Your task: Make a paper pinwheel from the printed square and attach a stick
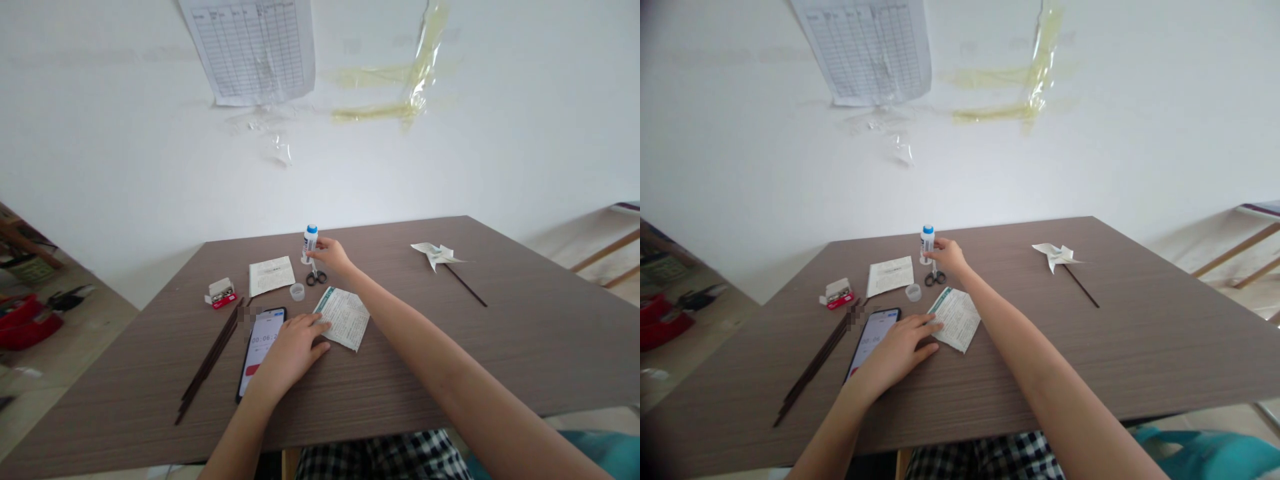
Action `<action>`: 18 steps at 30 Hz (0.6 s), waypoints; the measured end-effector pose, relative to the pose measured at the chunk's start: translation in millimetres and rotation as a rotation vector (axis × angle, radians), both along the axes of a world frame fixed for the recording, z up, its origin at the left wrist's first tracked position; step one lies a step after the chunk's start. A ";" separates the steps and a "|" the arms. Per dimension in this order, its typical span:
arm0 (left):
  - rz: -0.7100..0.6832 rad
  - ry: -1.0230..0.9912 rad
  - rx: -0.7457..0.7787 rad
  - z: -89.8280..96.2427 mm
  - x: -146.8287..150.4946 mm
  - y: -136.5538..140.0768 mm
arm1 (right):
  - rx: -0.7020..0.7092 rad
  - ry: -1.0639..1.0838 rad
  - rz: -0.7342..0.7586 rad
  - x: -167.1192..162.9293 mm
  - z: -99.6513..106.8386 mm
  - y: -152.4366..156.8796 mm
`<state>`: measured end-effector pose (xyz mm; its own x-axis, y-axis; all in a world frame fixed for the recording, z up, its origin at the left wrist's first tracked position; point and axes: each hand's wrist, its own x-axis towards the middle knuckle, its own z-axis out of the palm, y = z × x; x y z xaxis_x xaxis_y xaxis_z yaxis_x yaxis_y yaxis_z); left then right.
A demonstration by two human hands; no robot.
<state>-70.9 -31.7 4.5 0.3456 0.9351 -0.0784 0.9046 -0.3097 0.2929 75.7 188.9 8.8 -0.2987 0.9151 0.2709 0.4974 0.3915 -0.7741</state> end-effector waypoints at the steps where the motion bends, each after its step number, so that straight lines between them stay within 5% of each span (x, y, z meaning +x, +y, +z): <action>1: 0.002 0.002 -0.006 0.3 0.6 0.0 | 0.008 0.047 0.007 4.3 2.8 -0.9; 7: 0.000 0.003 -0.043 2.8 3.5 0.9 | 0.011 0.212 0.032 43.5 9.3 -9.3; 12: 0.015 0.009 -0.083 4.3 10.3 0.1 | -0.119 0.474 0.059 91.3 0.4 -27.6; 18: -0.016 -0.004 -0.066 3.0 21.1 5.2 | -0.156 0.479 0.100 152.8 -15.3 -72.1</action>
<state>-49.8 -26.5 7.5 0.3610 0.9222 -0.1384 0.8983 -0.3041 0.3172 228.5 116.8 -6.5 -0.2629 0.9288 0.2612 0.0381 0.2805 -0.9591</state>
